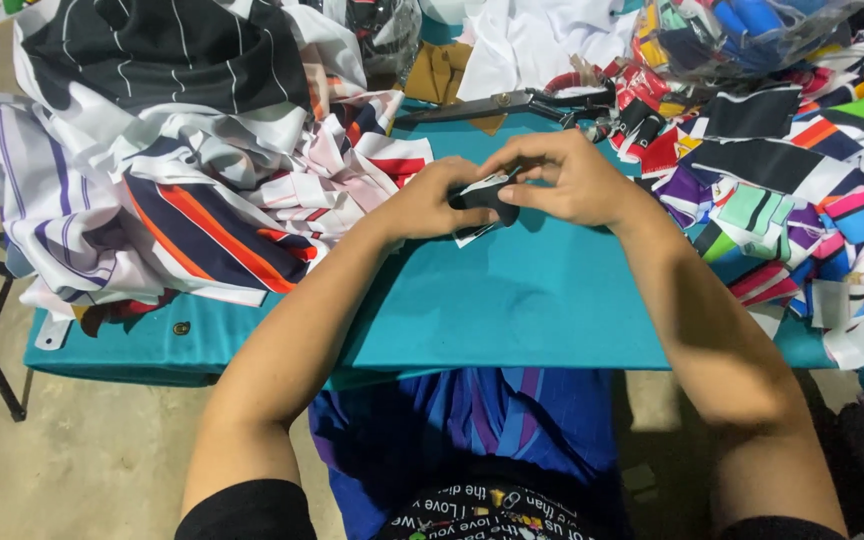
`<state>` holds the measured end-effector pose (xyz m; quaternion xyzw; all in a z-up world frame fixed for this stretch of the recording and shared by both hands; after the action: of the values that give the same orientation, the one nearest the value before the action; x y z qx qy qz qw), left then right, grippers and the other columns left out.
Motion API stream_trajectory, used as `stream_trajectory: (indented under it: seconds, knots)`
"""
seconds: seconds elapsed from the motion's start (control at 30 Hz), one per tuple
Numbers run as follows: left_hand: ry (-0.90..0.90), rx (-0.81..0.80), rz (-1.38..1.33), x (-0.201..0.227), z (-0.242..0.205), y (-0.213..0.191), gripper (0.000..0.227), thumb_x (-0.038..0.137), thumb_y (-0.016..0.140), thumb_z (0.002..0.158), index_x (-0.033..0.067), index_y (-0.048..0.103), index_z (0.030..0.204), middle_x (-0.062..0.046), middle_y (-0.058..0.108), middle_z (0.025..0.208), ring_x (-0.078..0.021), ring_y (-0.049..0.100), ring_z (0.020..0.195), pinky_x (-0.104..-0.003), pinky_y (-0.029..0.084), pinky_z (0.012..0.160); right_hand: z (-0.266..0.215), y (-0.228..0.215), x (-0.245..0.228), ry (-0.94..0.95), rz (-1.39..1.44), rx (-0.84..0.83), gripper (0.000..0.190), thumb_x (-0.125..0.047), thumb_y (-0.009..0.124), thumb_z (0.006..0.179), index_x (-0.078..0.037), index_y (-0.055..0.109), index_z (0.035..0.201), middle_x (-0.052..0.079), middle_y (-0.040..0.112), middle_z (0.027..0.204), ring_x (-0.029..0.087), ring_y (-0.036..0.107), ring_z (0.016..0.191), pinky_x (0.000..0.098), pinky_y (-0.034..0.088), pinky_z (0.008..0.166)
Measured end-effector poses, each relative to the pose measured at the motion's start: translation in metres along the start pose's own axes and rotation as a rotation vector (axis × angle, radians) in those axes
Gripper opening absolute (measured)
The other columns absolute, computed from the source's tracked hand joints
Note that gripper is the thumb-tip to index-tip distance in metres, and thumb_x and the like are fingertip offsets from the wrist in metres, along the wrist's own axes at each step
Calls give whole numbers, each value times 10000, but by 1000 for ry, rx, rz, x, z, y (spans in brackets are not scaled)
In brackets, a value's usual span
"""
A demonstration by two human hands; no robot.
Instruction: Folding and organizing small scraps of patterned fabric on a work surface.
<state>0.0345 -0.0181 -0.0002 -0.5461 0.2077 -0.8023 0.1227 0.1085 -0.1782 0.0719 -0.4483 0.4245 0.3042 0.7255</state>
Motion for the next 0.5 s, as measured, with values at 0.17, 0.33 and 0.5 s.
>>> stream_trajectory:
  seconds: [0.17,0.33,0.5]
  knots:
    - [-58,33,-83,-11,-4,-8,56,137,801,862,145,788,917,-48,754,817,-269,716,906,-481,387,1086,-12,-15,-1,-23,-46,141,300,68,742,932,49,712,1230,199,681,1048,262,663,1033,346,595,843]
    - [-98,163,-84,-3,-2,-20,82,32,763,876,91,805,914,-106,759,787,-232,724,789,-367,527,881,-30,-43,54,-45,-189,307,292,96,719,983,50,720,1271,172,644,1041,243,647,1003,285,571,783]
    - [-56,268,-40,3,0,-26,77,48,778,907,87,811,964,-130,784,1015,-266,740,919,-376,535,858,-46,-38,109,62,-53,441,191,24,669,1004,19,709,1192,113,606,1014,141,597,885,276,565,757]
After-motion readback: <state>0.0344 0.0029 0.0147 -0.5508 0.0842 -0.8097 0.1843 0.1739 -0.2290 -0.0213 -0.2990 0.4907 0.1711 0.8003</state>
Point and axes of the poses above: each hand's wrist, its own z-axis towards the middle knuckle, its own y-axis out of the palm, x = y × z, the point moved 4 cm from there along z, towards the middle knuckle
